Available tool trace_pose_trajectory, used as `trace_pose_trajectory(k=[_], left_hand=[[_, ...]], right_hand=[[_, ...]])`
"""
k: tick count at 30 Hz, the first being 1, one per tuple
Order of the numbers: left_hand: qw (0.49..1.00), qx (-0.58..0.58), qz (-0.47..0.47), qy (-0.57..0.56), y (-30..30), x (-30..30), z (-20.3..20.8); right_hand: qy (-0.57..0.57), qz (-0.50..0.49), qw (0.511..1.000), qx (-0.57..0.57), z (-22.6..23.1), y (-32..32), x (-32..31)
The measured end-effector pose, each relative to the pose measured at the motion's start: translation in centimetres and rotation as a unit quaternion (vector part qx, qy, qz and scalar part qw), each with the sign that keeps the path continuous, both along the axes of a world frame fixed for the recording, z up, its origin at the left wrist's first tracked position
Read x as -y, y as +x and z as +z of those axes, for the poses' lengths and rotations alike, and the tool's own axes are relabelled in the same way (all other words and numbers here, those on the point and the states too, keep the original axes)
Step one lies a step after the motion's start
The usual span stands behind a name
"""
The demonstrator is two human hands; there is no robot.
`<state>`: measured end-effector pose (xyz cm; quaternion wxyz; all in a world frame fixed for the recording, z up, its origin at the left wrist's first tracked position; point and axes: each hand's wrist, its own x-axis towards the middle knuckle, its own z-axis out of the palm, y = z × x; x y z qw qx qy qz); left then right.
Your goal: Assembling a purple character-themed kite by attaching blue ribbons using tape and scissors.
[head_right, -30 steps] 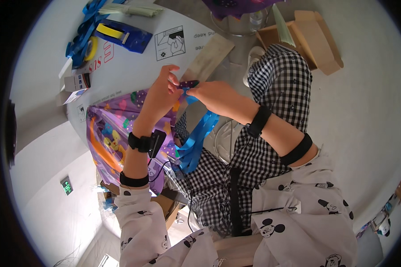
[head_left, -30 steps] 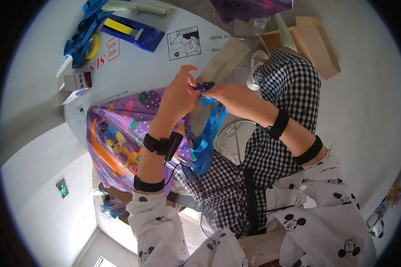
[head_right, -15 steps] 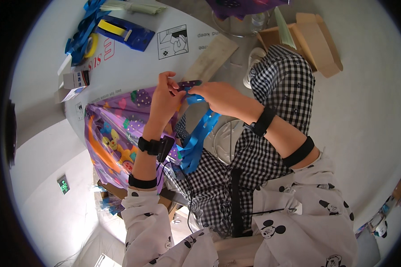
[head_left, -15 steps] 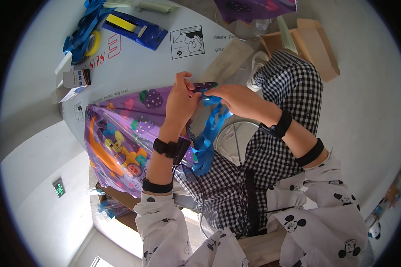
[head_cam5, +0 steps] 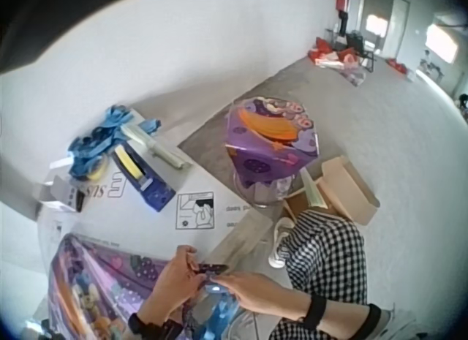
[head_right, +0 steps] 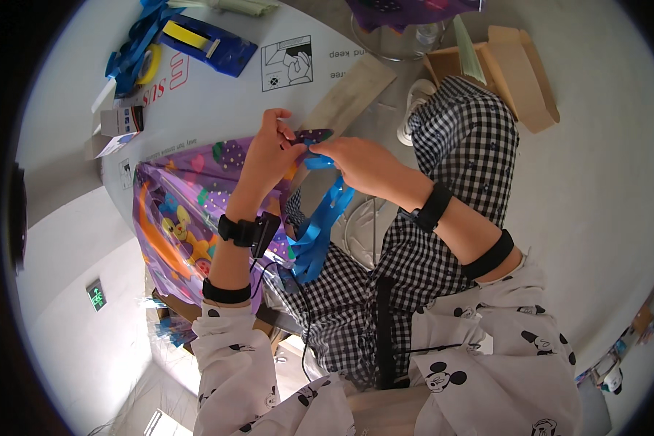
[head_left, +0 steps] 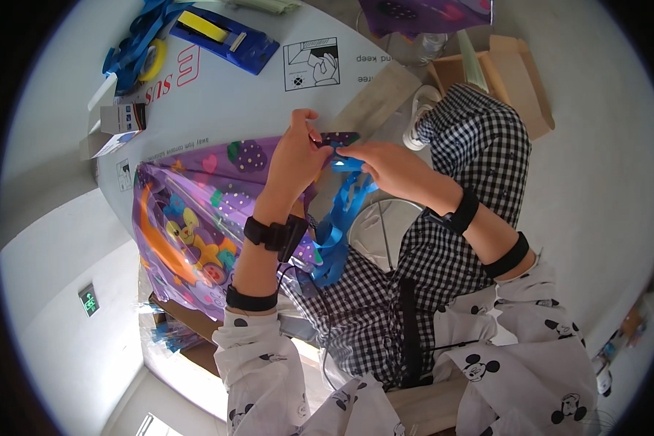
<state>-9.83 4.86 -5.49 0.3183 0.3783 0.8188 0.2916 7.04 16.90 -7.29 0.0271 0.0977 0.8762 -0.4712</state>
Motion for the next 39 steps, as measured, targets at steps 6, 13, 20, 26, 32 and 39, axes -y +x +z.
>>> trace_pose_trajectory(k=[6, 13, 20, 26, 32, 39], left_hand=[[1.0, -0.006, 0.0, -0.016, 0.1, 0.0, 0.0], [1.0, -0.014, -0.002, -0.012, 0.2, 0.0, 0.0], [1.0, -0.005, 0.0, -0.01, 0.1, 0.0, -0.2], [1.0, -0.008, -0.003, -0.009, 0.1, 0.0, -0.2], [1.0, 0.0, -0.007, -0.022, -0.2, -0.1, 0.3], [0.995, 0.018, -0.091, -0.022, -1.3, -0.7, 2.8]], right_hand=[[0.001, 0.006, 1.0, 0.0, -0.3, 0.0, -0.2], [0.005, 0.018, 1.0, 0.013, -0.6, 0.0, -0.5], [0.027, 0.012, 0.999, -0.021, -0.8, 0.2, -0.3], [0.027, 0.023, 0.999, 0.021, 0.2, 0.1, -0.4], [0.063, 0.014, 0.998, -0.028, -0.6, 0.2, -0.1], [0.067, 0.028, 0.997, 0.005, 0.3, 0.2, -0.4]])
